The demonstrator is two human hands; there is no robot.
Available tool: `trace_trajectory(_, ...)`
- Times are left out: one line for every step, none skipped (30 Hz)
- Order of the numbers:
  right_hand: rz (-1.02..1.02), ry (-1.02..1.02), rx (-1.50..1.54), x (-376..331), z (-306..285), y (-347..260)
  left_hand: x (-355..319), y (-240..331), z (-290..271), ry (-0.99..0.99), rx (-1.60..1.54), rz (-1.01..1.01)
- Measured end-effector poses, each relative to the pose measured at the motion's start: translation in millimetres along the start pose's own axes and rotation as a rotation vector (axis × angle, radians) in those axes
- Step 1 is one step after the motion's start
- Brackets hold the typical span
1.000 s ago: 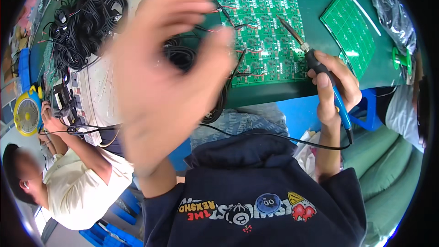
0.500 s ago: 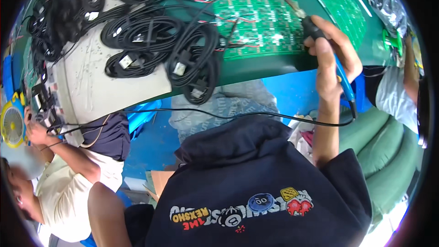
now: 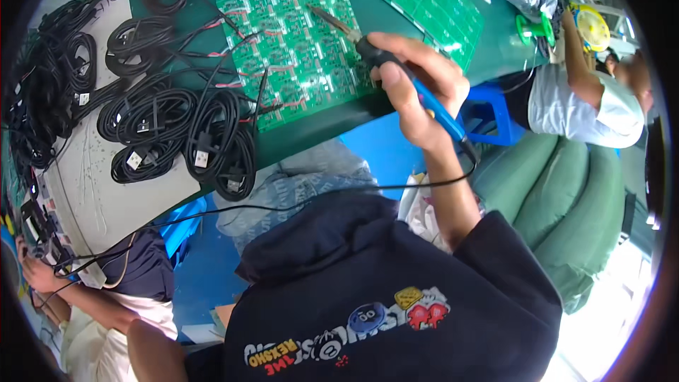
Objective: The person separates the wire leads of USB cables by hand and solders them onto circuit boards using a soldering iron.
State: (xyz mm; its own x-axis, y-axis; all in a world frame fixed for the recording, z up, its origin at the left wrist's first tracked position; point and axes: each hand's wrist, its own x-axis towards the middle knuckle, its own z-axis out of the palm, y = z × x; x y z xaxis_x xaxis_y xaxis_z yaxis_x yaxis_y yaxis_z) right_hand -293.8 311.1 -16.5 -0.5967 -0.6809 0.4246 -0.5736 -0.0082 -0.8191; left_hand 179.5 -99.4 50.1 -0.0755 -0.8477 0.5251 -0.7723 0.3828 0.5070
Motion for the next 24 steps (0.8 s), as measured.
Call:
trace_trajectory(0.009, -0.003, -0.011, -1.4, -1.3, -0.2, 2.2, -3.7, 1.4, -0.008, 0.006, -0.010)
trace_trajectory(0.000, -0.010, -0.022, -1.2, -3.7, 1.0, 5.1, -5.5, 0.0, -0.006, 0.008, -0.018)
trace_trajectory(0.005, -0.007, -0.021, 1.1, -4.5, 3.9, 5.3, -7.0, 0.1, 0.005, 0.005, -0.029)
trace_trajectory(-0.022, -0.015, -0.013, 2.3, -3.7, 5.5, 8.3, -6.5, -1.3, 0.006, 0.001, -0.027)
trace_trajectory(-0.008, -0.005, -0.003, 0.7, -4.0, 4.7, 8.0, -6.3, -1.9, 0.001, 0.006, -0.028)
trace_trajectory(0.007, 0.000, 0.008, -1.3, -3.8, 3.4, 9.4, -5.4, -2.7, -0.007, 0.005, -0.025)
trace_trajectory(0.012, 0.009, 0.021, -1.1, -3.0, 3.5, 9.4, -4.5, -3.8, -0.003, 0.005, -0.022)
trace_trajectory(0.008, 0.020, 0.026, 0.4, -2.3, 4.4, 8.1, -4.0, -4.1, -0.003, -0.005, -0.027)
trace_trajectory(0.005, 0.022, 0.029, -0.4, -1.4, 3.8, 9.3, -3.0, -4.2, -0.005, -0.010, -0.031)
trace_trajectory(0.015, 0.018, 0.029, -2.0, -0.8, 2.3, 8.0, -2.9, -3.6, -0.002, -0.015, -0.038)
trace_trajectory(0.023, 0.009, 0.025, -2.7, -1.8, 1.4, 8.5, -2.3, -3.2, -0.003, -0.018, -0.041)
trace_trajectory(0.017, 0.004, 0.024, -1.5, -2.3, 2.0, 7.4, -2.5, -2.9, 0.002, -0.025, -0.047)
trace_trajectory(0.029, 0.001, 0.023, 1.3, -3.0, 3.4, 8.3, -1.9, -3.1, 0.007, -0.032, -0.054)
trace_trajectory(0.000, 0.007, 0.021, 2.7, -4.3, 4.1, 8.1, -1.8, -2.8, 0.002, -0.039, -0.057)
trace_trajectory(0.010, 0.002, 0.014, 1.6, -5.5, 3.0, 8.4, -1.4, -3.9, 0.000, -0.037, -0.061)
trace_trajectory(0.017, -0.004, 0.010, 0.8, -6.5, 2.4, 8.4, -1.3, -3.8, -0.004, -0.039, -0.061)
trace_trajectory(0.016, -0.011, 0.009, 1.5, -6.2, 3.1, 8.9, -1.0, -5.1, 0.002, -0.038, -0.066)
trace_trajectory(0.020, -0.018, 0.023, 1.4, -5.0, 3.2, 8.8, -1.0, -5.4, 0.005, -0.034, -0.064)
trace_trajectory(0.018, -0.011, 0.017, 0.4, -3.5, 2.8, 9.5, -0.8, -6.7, 0.002, -0.033, -0.060)
trace_trajectory(0.017, -0.013, 0.016, -0.2, -3.6, 2.7, 8.9, -1.3, -5.2, 0.000, -0.040, -0.062)
trace_trajectory(0.013, -0.014, 0.013, -0.2, -4.0, 3.0, 9.1, -1.7, -4.8, 0.001, -0.037, -0.063)
trace_trajectory(0.006, -0.014, 0.013, 0.6, -4.3, 3.8, 7.7, -2.5, -4.4, 0.004, -0.047, -0.067)
trace_trajectory(0.021, -0.011, 0.012, 1.0, -4.6, 4.1, 8.3, -2.9, -3.7, 0.002, -0.050, -0.064)
trace_trajectory(0.003, -0.008, 0.007, 0.7, -5.9, 3.9, 7.8, -3.5, -3.9, 0.002, -0.052, -0.069)
